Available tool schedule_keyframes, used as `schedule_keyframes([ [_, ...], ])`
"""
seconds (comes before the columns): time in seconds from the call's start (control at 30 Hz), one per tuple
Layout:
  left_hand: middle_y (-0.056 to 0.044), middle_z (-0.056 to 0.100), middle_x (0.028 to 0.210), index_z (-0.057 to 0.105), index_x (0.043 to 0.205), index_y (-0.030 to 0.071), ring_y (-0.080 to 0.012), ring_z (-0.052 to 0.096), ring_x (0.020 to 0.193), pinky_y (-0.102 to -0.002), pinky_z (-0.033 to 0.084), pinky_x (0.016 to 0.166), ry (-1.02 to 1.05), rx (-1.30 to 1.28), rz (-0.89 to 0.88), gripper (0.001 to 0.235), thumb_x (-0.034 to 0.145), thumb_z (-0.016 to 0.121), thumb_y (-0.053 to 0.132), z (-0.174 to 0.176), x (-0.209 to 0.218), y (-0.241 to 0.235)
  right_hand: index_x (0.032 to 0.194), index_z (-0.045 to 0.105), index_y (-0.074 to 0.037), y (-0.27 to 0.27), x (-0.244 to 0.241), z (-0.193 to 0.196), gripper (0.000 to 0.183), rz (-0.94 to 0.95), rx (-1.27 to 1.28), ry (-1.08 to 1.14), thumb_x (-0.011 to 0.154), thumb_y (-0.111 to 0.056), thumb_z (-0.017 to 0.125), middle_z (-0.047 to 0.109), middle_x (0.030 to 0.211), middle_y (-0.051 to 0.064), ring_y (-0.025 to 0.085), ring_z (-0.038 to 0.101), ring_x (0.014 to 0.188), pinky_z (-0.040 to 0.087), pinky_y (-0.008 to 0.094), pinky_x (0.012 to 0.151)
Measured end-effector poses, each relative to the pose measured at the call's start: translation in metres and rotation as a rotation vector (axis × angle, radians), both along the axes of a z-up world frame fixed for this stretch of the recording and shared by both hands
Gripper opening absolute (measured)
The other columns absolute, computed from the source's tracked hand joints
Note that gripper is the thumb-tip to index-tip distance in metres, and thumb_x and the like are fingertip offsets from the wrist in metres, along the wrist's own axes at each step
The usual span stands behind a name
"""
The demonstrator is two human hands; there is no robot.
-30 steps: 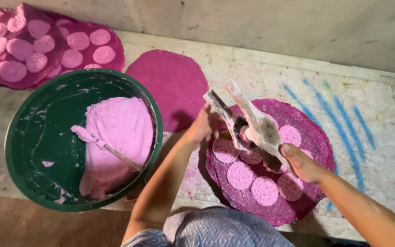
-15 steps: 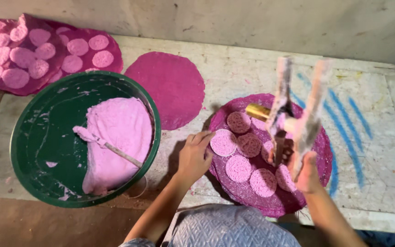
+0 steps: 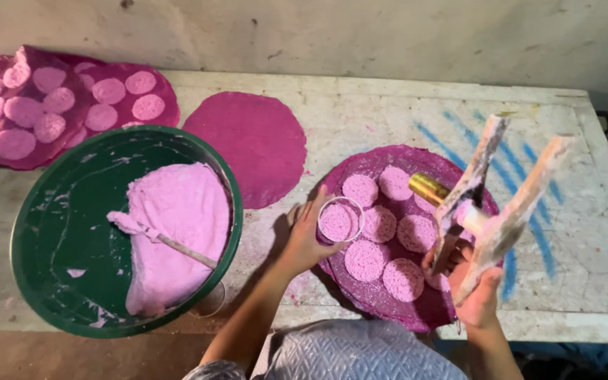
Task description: The person uses a circular mold to stamp pink paste onto purple sheets and cleans the mold in a bowl of pink liquid using a spatula.
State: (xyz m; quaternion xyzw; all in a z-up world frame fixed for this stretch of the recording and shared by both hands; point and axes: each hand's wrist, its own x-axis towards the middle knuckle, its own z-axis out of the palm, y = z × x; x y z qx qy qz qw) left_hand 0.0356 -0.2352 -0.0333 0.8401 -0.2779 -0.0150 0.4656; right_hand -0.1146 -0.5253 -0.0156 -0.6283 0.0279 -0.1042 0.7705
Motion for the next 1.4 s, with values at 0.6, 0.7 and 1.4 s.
schedule_keyframes([
  [0.6, -0.022, 0.036, 0.157, 0.017, 0.159, 0.009, -0.0409, 0.035, 0.135, -0.054, 0.024, 0.113, 0.075, 0.455, 0.291, 0.126, 0.064, 0.093, 0.042, -0.041, -0.103, 0.110, 0.100, 0.067, -0.007, 0.206, 0.316, -0.041, 0.053, 0.128, -1.527, 0.274, 0.090, -0.059, 0.071, 0.072, 0.092, 0.011, 0.020, 0.071, 0.076, 0.057, 0.038, 0.063],
  [0.7, -0.015, 0.034, 0.160, 0.015, 0.161, 0.013, -0.0359, 0.034, 0.138, -0.054, 0.022, 0.115, 0.237, 0.580, 0.347, 0.129, 0.062, 0.094, 0.039, -0.062, -0.100, 0.112, 0.121, 0.056, -0.001, 0.231, 0.307, -0.047, 0.087, 0.151, -1.518, 0.391, 0.074, -0.068, 0.083, 0.062, 0.119, 0.020, 0.033, 0.061, 0.109, 0.050, 0.043, 0.091],
  [1.4, -0.010, 0.073, 0.089, 0.067, 0.121, 0.005, -0.0237, 0.067, 0.072, -0.035, 0.056, 0.070, 0.291, -0.064, 0.298, 0.033, 0.090, 0.069, 0.017, -0.023, -0.086, 0.014, 0.136, 0.068, -0.007, -0.142, 0.104, -0.110, 0.045, -0.386, -1.367, 0.332, 0.096, -0.027, 0.069, 0.060, 0.126, 0.028, 0.049, 0.055, 0.117, 0.045, 0.053, 0.099],
])
